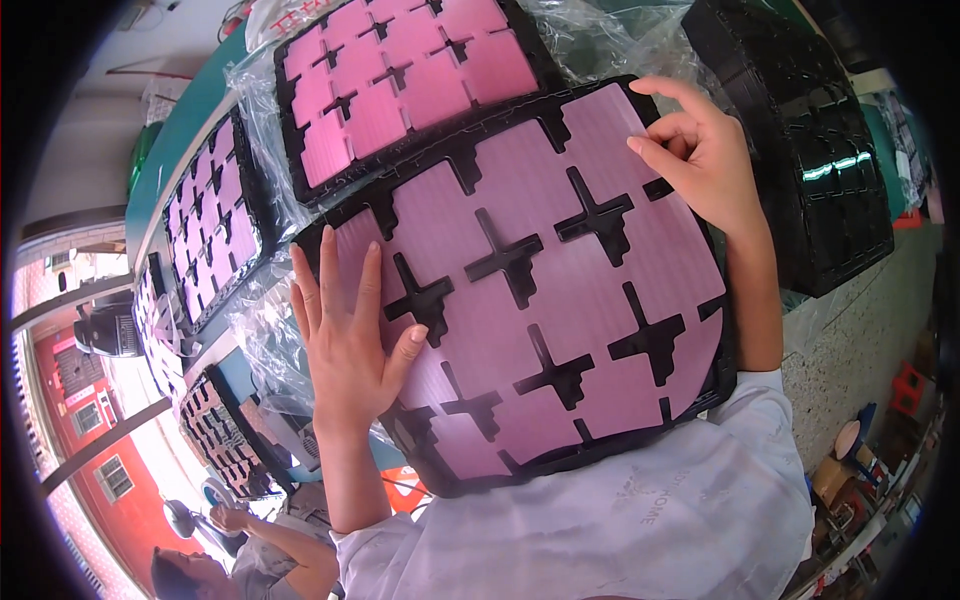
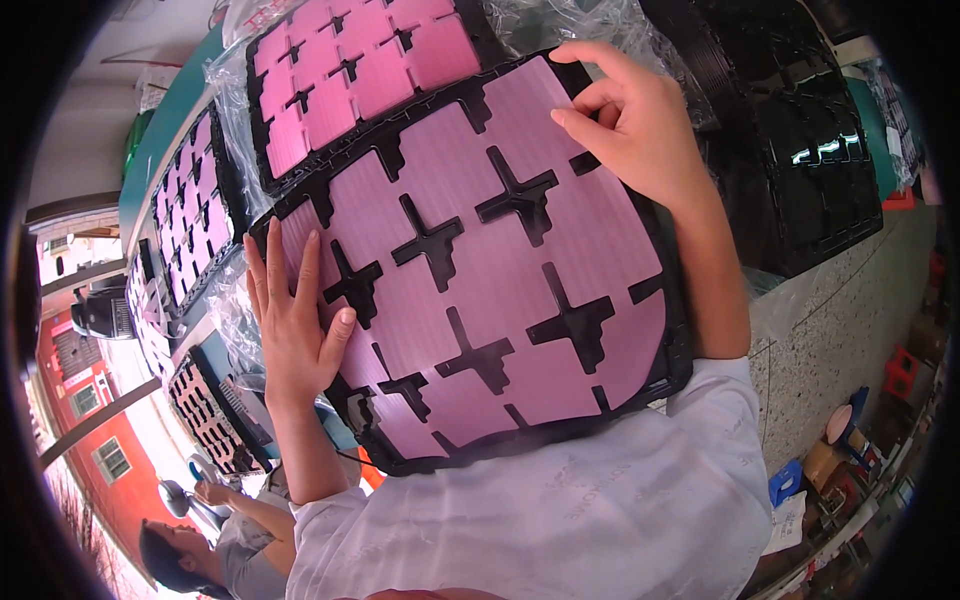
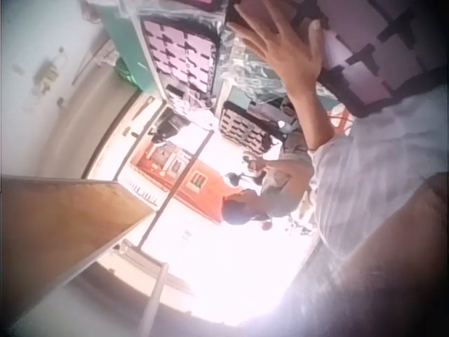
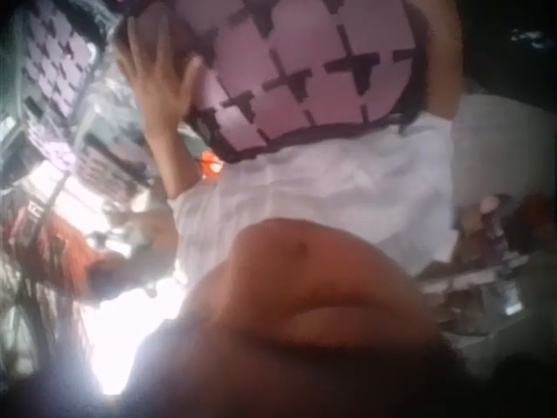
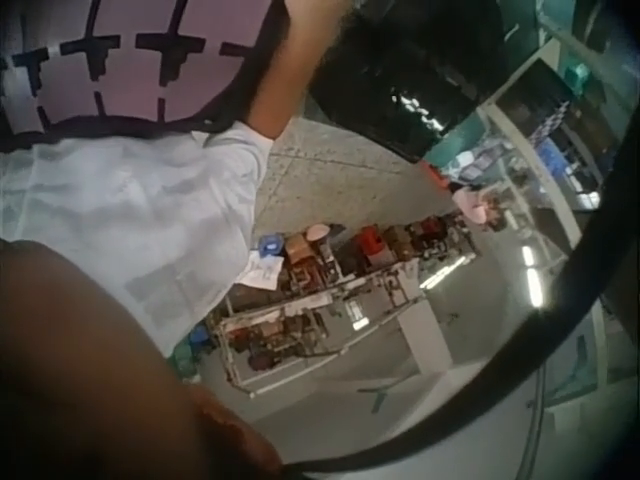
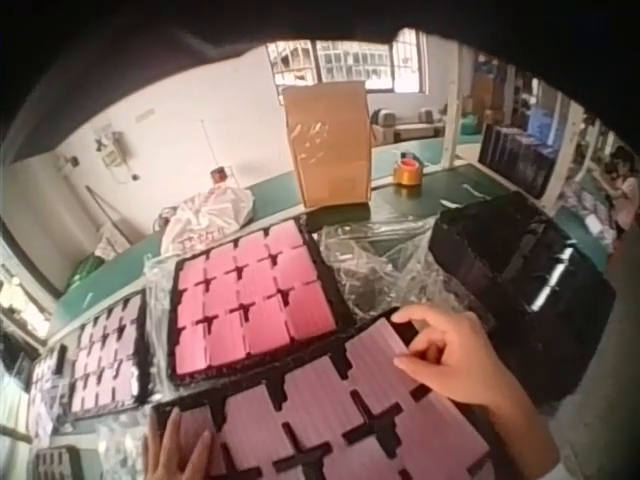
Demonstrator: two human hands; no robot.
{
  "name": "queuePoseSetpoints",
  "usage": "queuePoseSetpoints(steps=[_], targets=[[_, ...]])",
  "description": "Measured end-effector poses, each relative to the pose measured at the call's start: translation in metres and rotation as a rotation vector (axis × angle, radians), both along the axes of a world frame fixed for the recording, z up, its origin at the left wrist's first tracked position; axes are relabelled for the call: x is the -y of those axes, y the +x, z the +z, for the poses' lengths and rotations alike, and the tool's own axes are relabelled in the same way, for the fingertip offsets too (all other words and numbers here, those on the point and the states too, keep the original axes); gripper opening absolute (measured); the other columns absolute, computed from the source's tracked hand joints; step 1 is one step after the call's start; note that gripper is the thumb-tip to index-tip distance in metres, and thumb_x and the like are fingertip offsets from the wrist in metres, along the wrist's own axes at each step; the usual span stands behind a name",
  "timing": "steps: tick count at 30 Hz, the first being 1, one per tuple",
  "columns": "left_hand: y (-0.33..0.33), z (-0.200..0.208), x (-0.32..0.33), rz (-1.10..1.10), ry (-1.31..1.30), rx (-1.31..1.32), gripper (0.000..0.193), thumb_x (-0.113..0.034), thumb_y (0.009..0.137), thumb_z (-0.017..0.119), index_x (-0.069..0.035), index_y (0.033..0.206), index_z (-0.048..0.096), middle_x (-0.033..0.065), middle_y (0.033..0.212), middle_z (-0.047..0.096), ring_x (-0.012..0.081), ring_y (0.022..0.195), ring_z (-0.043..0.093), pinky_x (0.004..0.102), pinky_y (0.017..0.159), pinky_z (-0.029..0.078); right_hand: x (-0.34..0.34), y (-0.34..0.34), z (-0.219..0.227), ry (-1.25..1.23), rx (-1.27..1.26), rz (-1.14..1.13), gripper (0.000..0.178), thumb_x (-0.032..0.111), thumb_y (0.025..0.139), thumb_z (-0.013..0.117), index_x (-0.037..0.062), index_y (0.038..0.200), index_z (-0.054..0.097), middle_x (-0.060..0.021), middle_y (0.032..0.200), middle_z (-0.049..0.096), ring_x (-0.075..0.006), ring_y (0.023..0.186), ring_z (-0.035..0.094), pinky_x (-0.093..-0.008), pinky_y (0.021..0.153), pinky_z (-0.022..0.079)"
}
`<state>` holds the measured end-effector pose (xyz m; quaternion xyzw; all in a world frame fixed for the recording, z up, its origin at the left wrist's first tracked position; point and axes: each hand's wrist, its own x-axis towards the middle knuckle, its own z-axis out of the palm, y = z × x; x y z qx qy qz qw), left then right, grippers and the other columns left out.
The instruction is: The person places pink foam inserts into black plastic trays by hand.
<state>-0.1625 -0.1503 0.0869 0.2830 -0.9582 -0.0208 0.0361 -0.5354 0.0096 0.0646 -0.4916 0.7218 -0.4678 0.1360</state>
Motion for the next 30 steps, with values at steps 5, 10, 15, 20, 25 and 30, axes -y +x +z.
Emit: queuePoseSetpoints(steps=[5,10,15,20,25,30], targets=[[-0.004,0.001,0.0,0.012,0.015,0.008,0.088,-0.078,0.097,0.048,-0.012,0.154,0.058,0.0284,0.171,0.027,0.056,0.16,0.013,0.071,0.123,0.017,-0.001,0.0,0.001,0.011,0.017,-0.003,0.047,0.002,0.087,0.081,0.0113,0.132,0.069,-0.0029,0.075,0.074,-0.0041,0.059,0.057,-0.0217,0.056,0.046],[-0.013,0.001,0.005,-0.023,-0.034,-0.099,0.082,-0.078,0.095,0.051,-0.015,0.146,0.067,0.0272,0.172,0.027,0.0562,0.16,0.012,0.071,0.123,0.017,0.0,-0.001,-0.003,0.012,0.031,-0.005,0.047,0.003,0.087,0.081,0.0111,0.132,0.069,-0.0022,0.075,0.074,-0.0036,0.058,0.056,-0.0214,0.055,0.045],[-0.023,0.007,0.009,-0.087,-0.045,-0.094,0.08,-0.078,0.094,0.053,-0.015,0.139,0.072,0.0263,0.172,0.027,0.056,0.16,0.012,0.07,0.124,0.017,-0.001,-0.003,-0.005,-0.007,0.017,0.012,0.053,-0.002,0.089,0.079,0.008,0.139,0.065,0.0016,0.075,0.071,0.0011,0.059,0.047,-0.0181,0.055,0.034],[-0.029,0.008,0.011,-0.102,-0.046,-0.056,0.079,-0.078,0.093,0.056,-0.015,0.139,0.073,0.0253,0.173,0.027,0.056,0.16,0.013,0.0684,0.124,0.016,-0.001,-0.003,-0.005,0.002,0.007,0.013,0.053,-0.002,0.09,0.079,0.0078,0.14,0.065,0.0016,0.076,0.071,0.0011,0.06,0.048,-0.0179,0.056,0.034],[-0.034,0.011,0.011,-0.121,-0.045,-0.061,0.079,-0.077,0.092,0.058,-0.015,0.139,0.073,0.0252,0.172,0.028,0.0561,0.16,0.013,0.0671,0.125,0.016,-0.002,-0.004,-0.005,-0.02,-0.01,0.019,0.053,-0.002,0.089,0.079,0.0081,0.14,0.065,0.0014,0.076,0.071,0.001,0.059,0.049,-0.018,0.056,0.035],[-0.042,0.011,0.011,-0.145,-0.065,-0.052,0.079,-0.078,0.092,0.058,-0.016,0.137,0.074,0.0248,0.172,0.029,0.0565,0.159,0.016,0.0697,0.122,0.021,-0.001,-0.001,-0.001,-0.006,0.023,-0.003,0.049,0.002,0.086,0.081,0.0114,0.132,0.068,-0.002,0.074,0.074,-0.0042,0.058,0.056,-0.022,0.055,0.045]])
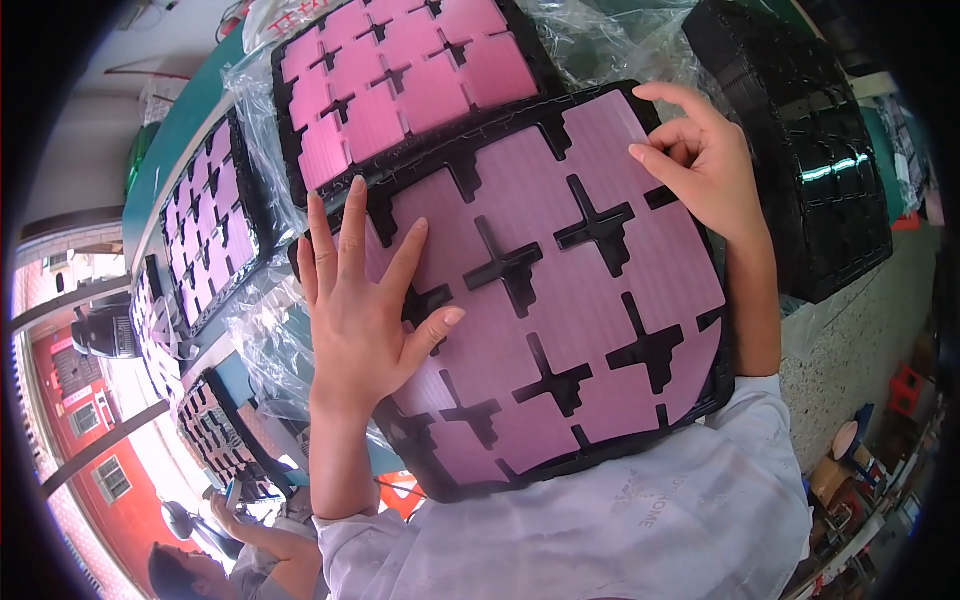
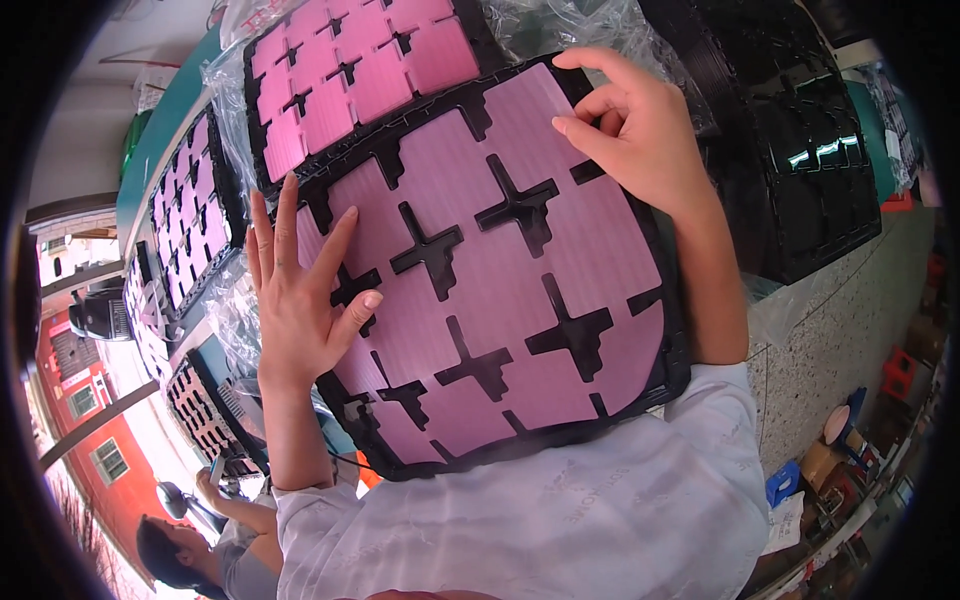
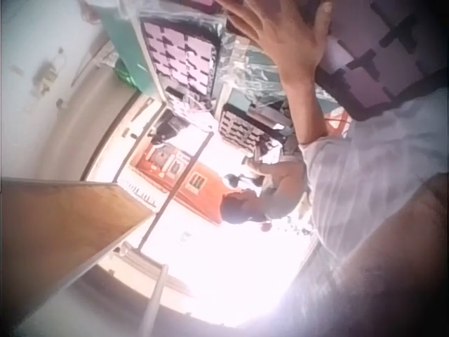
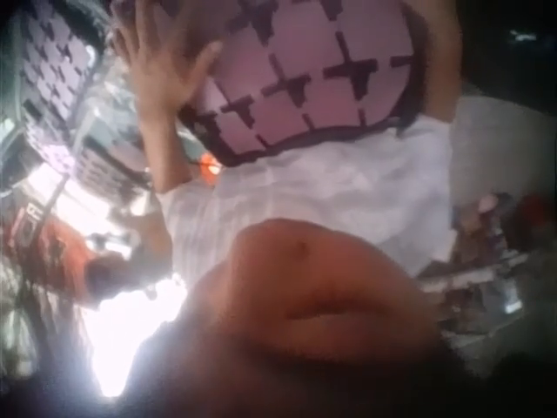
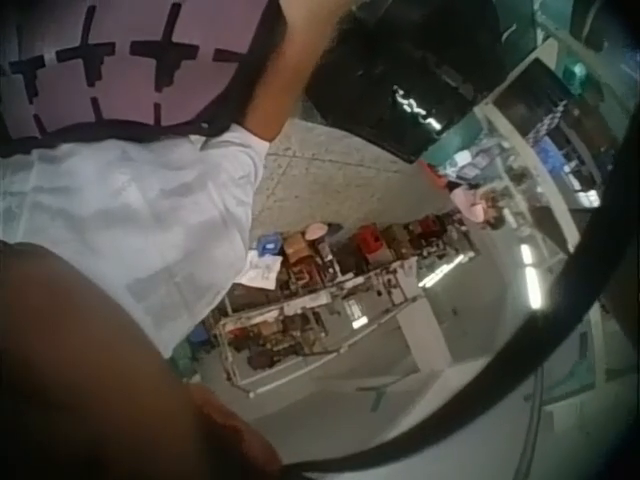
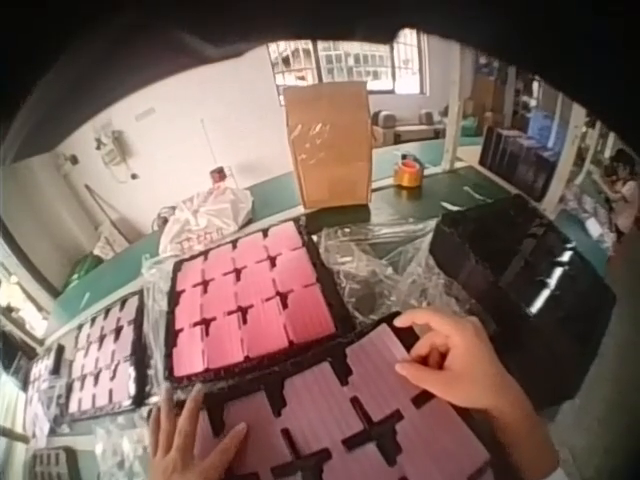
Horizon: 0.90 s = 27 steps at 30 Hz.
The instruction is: The person places pink foam inserts into black plastic trays by hand.
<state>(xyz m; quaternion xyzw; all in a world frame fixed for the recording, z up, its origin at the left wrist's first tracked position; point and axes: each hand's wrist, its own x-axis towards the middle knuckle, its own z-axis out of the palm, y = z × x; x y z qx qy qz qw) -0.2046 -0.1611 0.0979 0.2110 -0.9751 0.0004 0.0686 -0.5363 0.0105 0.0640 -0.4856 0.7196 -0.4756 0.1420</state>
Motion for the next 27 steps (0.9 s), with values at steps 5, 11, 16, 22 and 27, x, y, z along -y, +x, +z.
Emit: queuePoseSetpoints(steps=[5,11,16,22,27], targets=[[-0.012,0.005,-0.001,-0.046,-0.002,0.003,0.078,-0.078,0.092,0.058,-0.017,0.137,0.074,0.024,0.171,0.031,0.0566,0.157,0.021,0.0728,0.117,0.026,-0.001,0.001,0.001,0.007,-0.053,0.017,0.053,-0.002,0.087,0.079,0.0082,0.138,0.066,0.0009,0.073,0.071,0.0,0.056,0.045,-0.0198,0.054,0.033],[-0.021,0.006,-0.002,-0.086,-0.017,0.016,0.077,-0.077,0.092,0.058,-0.018,0.139,0.073,0.0234,0.17,0.032,0.0557,0.157,0.022,0.0721,0.117,0.028,-0.003,0.001,0.001,0.005,-0.046,0.017,0.053,-0.003,0.087,0.078,0.0085,0.137,0.066,0.0006,0.073,0.071,-0.0004,0.055,0.045,-0.0202,0.053,0.033],[-0.021,0.003,-0.001,-0.029,0.021,0.09,0.082,-0.078,0.094,0.053,-0.019,0.15,0.064,0.02,0.174,0.026,0.0478,0.163,0.014,0.0648,0.126,0.013,0.0,0.002,0.002,0.001,-0.044,0.011,0.052,-0.003,0.086,0.079,0.0088,0.136,0.067,0.0,0.072,0.072,-0.0009,0.055,0.045,-0.0206,0.053,0.034],[-0.023,0.004,-0.003,-0.028,0.021,0.105,0.083,-0.078,0.095,0.052,-0.018,0.151,0.063,0.0199,0.174,0.026,0.0476,0.163,0.013,0.0646,0.127,0.012,-0.002,0.003,0.002,-0.003,-0.042,0.004,0.052,-0.002,0.085,0.079,0.0094,0.135,0.067,-0.0006,0.072,0.072,-0.0016,0.054,0.045,-0.021,0.053,0.034],[-0.032,0.006,-0.004,-0.079,0.003,0.056,0.081,-0.077,0.094,0.054,-0.017,0.147,0.066,0.022,0.172,0.03,0.0509,0.16,0.018,0.0684,0.122,0.02,-0.002,0.001,0.0,0.0,-0.042,0.003,0.053,-0.002,0.084,0.081,0.0092,0.134,0.067,-0.0012,0.073,0.072,-0.0018,0.053,0.046,-0.0213,0.052,0.035]])
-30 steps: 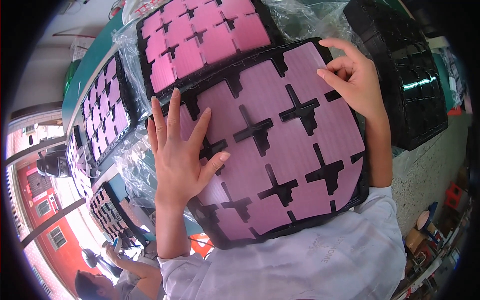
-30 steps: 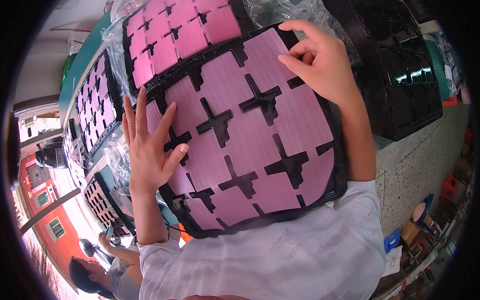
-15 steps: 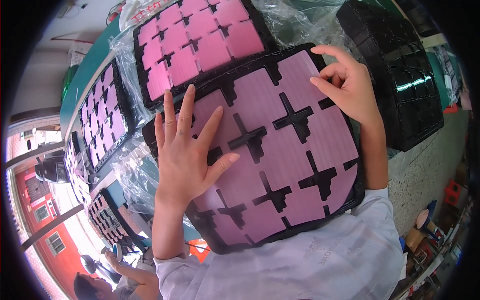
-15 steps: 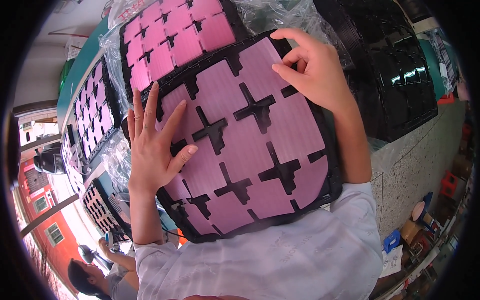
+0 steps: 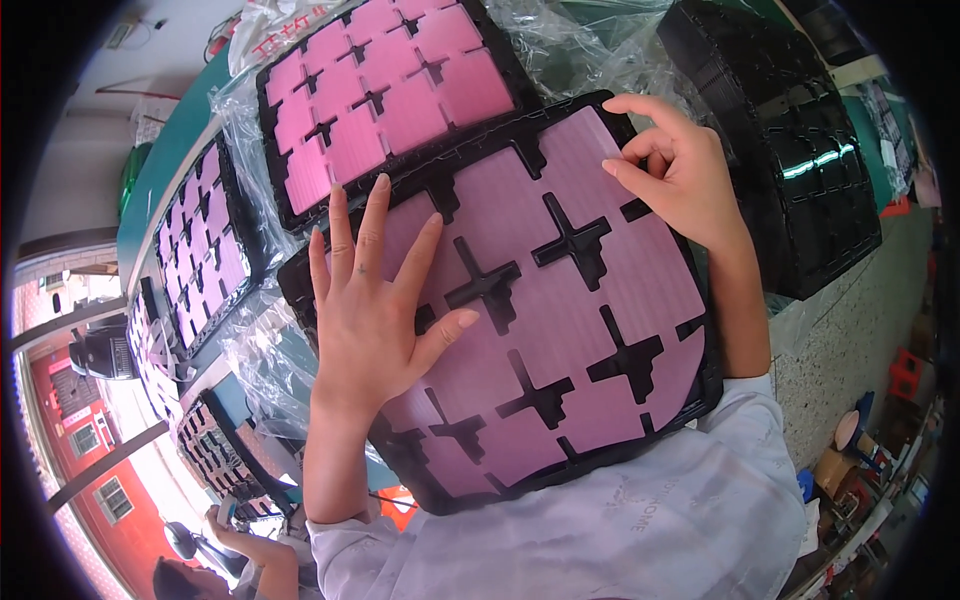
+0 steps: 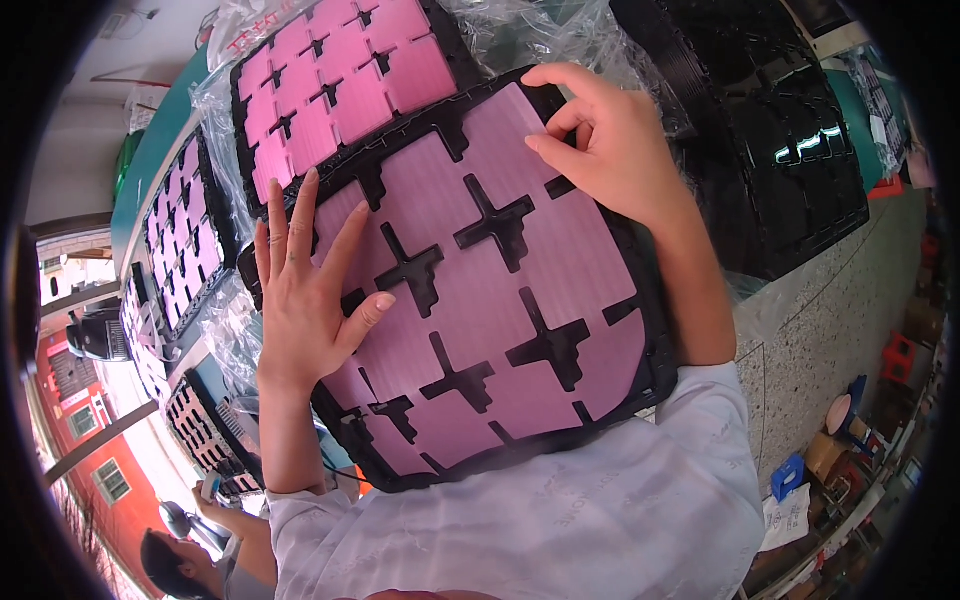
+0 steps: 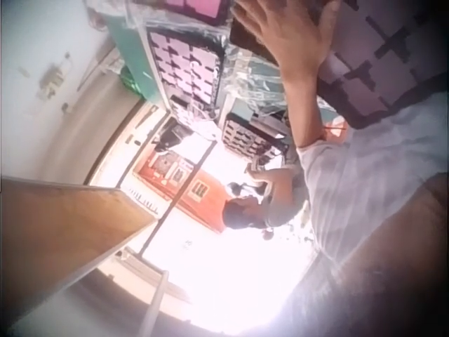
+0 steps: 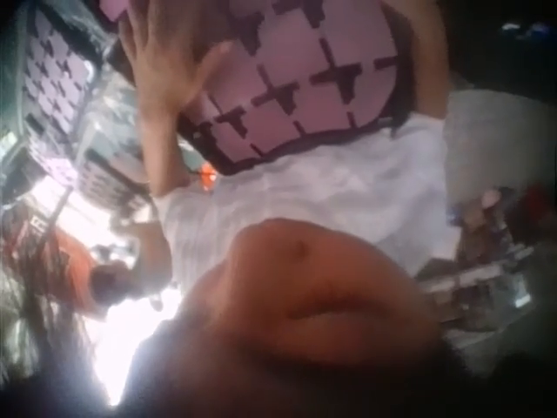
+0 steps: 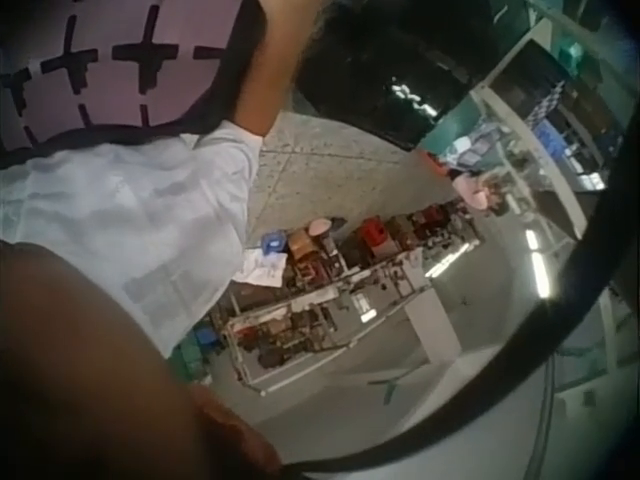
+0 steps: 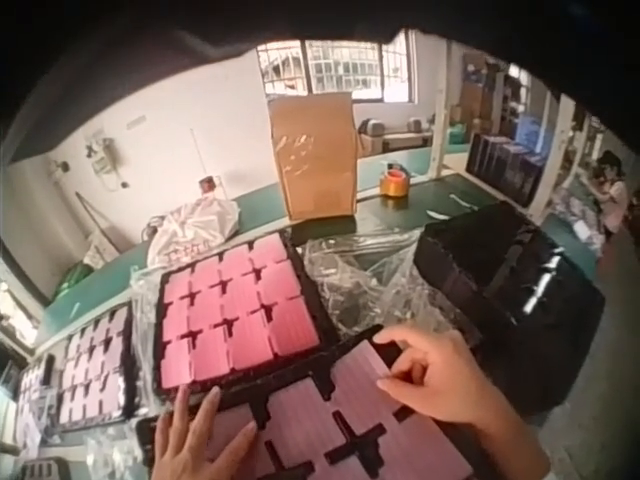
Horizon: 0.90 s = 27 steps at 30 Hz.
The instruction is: The person places pink foam inserts into black plastic trays by hand.
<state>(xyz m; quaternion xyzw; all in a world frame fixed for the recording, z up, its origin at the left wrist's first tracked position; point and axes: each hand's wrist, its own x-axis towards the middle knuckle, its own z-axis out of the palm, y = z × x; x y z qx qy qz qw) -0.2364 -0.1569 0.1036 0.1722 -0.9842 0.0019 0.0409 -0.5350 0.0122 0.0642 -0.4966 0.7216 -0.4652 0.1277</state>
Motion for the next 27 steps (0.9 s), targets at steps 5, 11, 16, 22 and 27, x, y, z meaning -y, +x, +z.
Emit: queuePoseSetpoints(steps=[5,11,16,22,27], targets=[[-0.017,0.003,0.0,-0.074,-0.01,-0.055,0.079,-0.076,0.094,0.057,-0.016,0.144,0.068,0.0238,0.169,0.034,0.0536,0.158,0.023,0.0707,0.118,0.027,0.003,0.0,0.001,-0.015,-0.02,-0.004,0.053,-0.002,0.084,0.081,0.0087,0.134,0.067,-0.0014,0.073,0.072,-0.0021,0.053,0.047,-0.0216,0.051,0.036],[-0.036,-0.006,0.007,-0.133,0.003,-0.06,0.077,-0.073,0.094,0.057,-0.016,0.145,0.067,0.0229,0.17,0.034,0.0521,0.159,0.023,0.0706,0.119,0.026,0.001,0.002,0.004,0.02,-0.009,-0.016,0.052,0.0,0.083,0.082,0.0085,0.131,0.068,-0.0037,0.075,0.075,-0.0059,0.054,0.056,-0.0235,0.052,0.043],[-0.042,-0.003,0.005,-0.127,0.001,0.0,0.08,-0.076,0.095,0.054,-0.018,0.149,0.064,0.0225,0.172,0.03,0.0503,0.161,0.017,0.0645,0.126,0.018,0.0,0.003,0.006,0.001,0.0,-0.012,0.054,-0.001,0.082,0.082,0.0081,0.133,0.067,-0.0026,0.074,0.074,-0.0031,0.051,0.049,-0.0225,0.05,0.037],[-0.055,0.002,0.004,-0.186,-0.004,0.001,0.078,-0.075,0.094,0.055,-0.018,0.146,0.067,0.0226,0.171,0.031,0.0509,0.161,0.018,0.0653,0.125,0.02,0.0,0.003,0.005,0.0,0.005,-0.016,0.054,0.0,0.082,0.083,0.0085,0.133,0.067,-0.0032,0.075,0.075,-0.0041,0.051,0.051,-0.0228,0.05,0.039],[-0.064,0.004,0.001,-0.221,-0.006,-0.024,0.077,-0.073,0.094,0.057,-0.016,0.144,0.068,0.0234,0.17,0.033,0.0518,0.159,0.021,0.0663,0.123,0.024,0.0,0.004,0.015,0.063,0.038,-0.021,0.047,0.003,0.084,0.081,0.0068,0.128,0.066,-0.0091,0.076,0.076,-0.0153,0.058,0.069,-0.0281,0.057,0.052]])
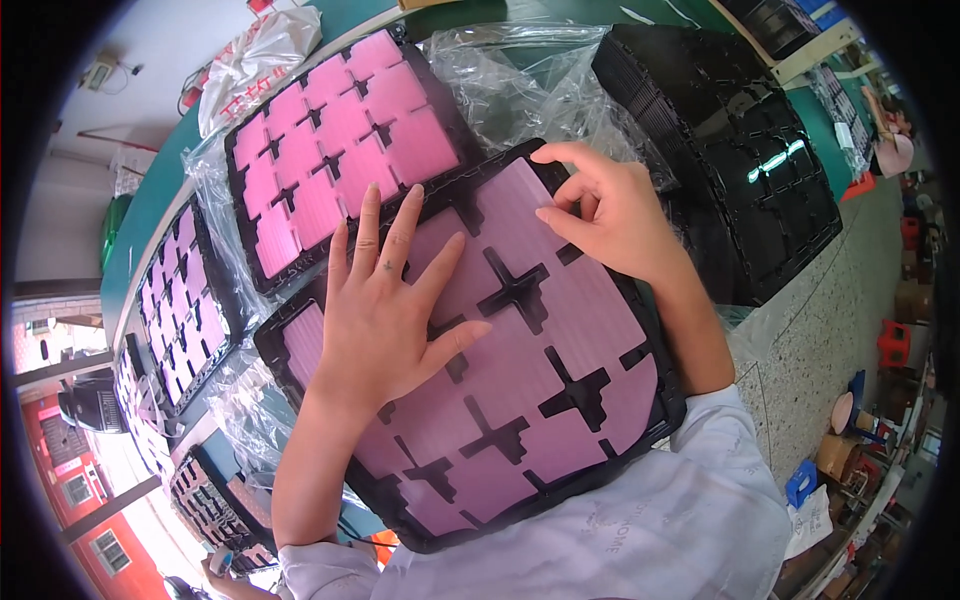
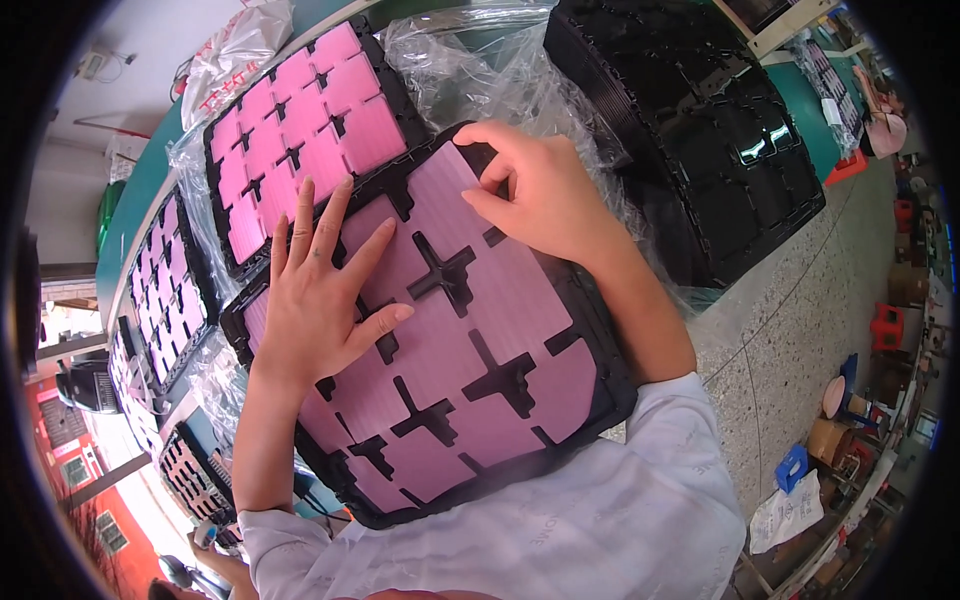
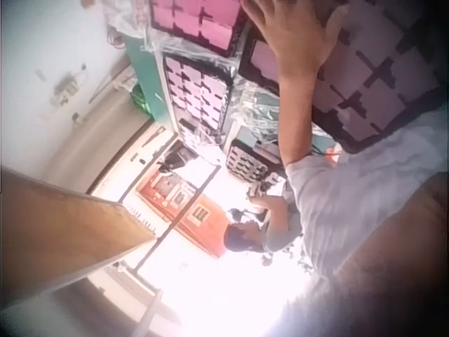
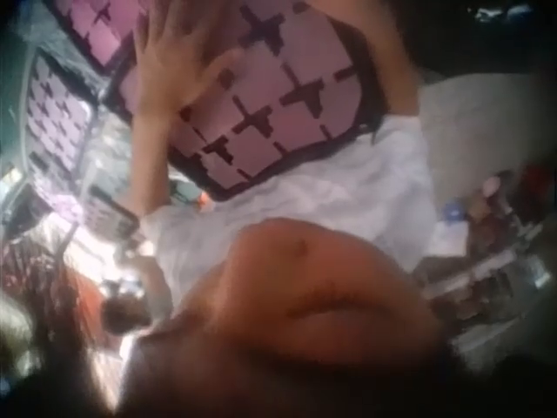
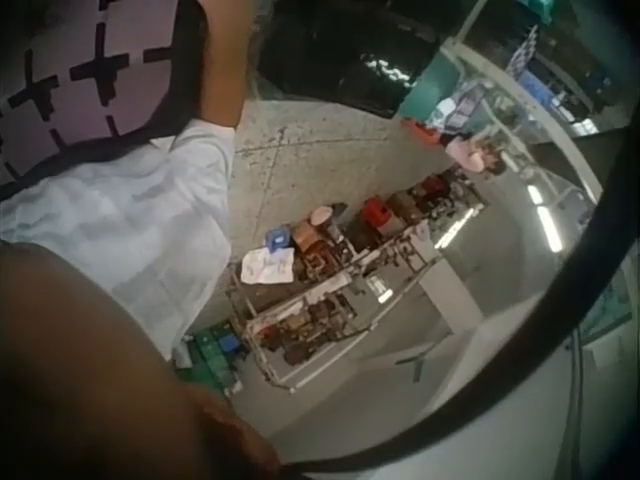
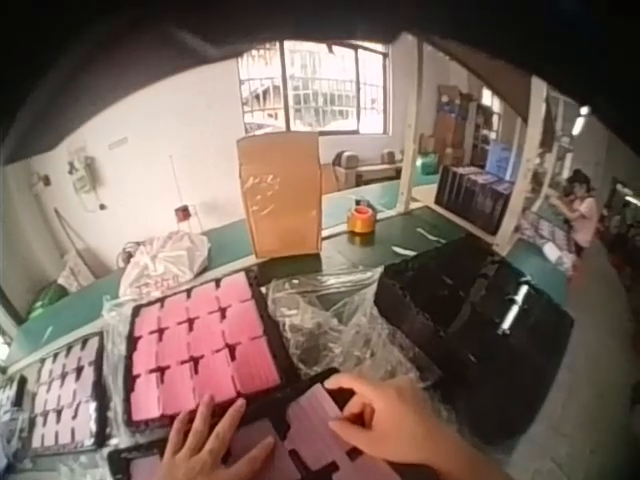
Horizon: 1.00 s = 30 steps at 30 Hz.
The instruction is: The person places pink foam inserts into black plastic trays by hand.
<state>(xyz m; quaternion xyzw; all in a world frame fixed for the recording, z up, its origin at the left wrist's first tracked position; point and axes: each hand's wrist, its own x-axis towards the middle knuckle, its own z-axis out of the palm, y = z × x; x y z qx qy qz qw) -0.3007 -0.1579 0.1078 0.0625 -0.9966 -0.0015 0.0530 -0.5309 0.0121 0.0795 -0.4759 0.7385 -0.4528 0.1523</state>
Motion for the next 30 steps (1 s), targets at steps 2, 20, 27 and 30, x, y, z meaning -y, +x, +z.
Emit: queuePoseSetpoints(steps=[2,20,27,30], targets=[[-0.002,-0.002,-0.001,-0.016,0.008,-0.024,0.076,-0.072,0.094,0.058,-0.015,0.142,0.07,0.0242,0.169,0.034,0.0526,0.158,0.024,0.0662,0.121,0.026,-0.001,-0.001,-0.001,-0.008,-0.014,0.009,0.047,0.008,0.085,0.082,0.0068,0.129,0.066,-0.0099,0.077,0.076,-0.0167,0.057,0.069,-0.0294,0.057,0.053],[-0.006,0.004,-0.004,-0.022,0.023,0.02,0.075,-0.072,0.094,0.06,-0.015,0.142,0.07,0.0226,0.171,0.032,0.05,0.161,0.018,0.0662,0.124,0.021,0.0,-0.003,-0.011,-0.132,-0.106,-0.058,0.047,0.01,0.085,0.085,0.0061,0.129,0.068,-0.0054,0.076,0.076,-0.0057,0.051,0.057,-0.0231,0.05,0.044],[-0.006,0.003,-0.008,-0.043,0.056,0.011,0.072,-0.069,0.094,0.061,-0.016,0.141,0.07,0.0243,0.169,0.033,0.052,0.159,0.021,0.0674,0.122,0.024,0.001,-0.003,-0.008,-0.152,-0.092,-0.096,0.037,0.015,0.086,0.084,0.0041,0.118,0.069,-0.0069,0.073,0.075,-0.0146,0.052,0.063,-0.0291,0.054,0.05],[-0.007,-0.001,-0.008,-0.05,0.079,-0.009,0.071,-0.069,0.095,0.061,-0.015,0.14,0.071,0.0255,0.168,0.034,0.0539,0.158,0.023,0.0697,0.119,0.028,0.002,-0.006,-0.011,-0.266,-0.122,-0.187,0.029,0.014,0.086,0.085,0.0041,0.11,0.072,-0.0056,0.069,0.072,-0.0103,0.051,0.061,-0.0265,0.051,0.047]])
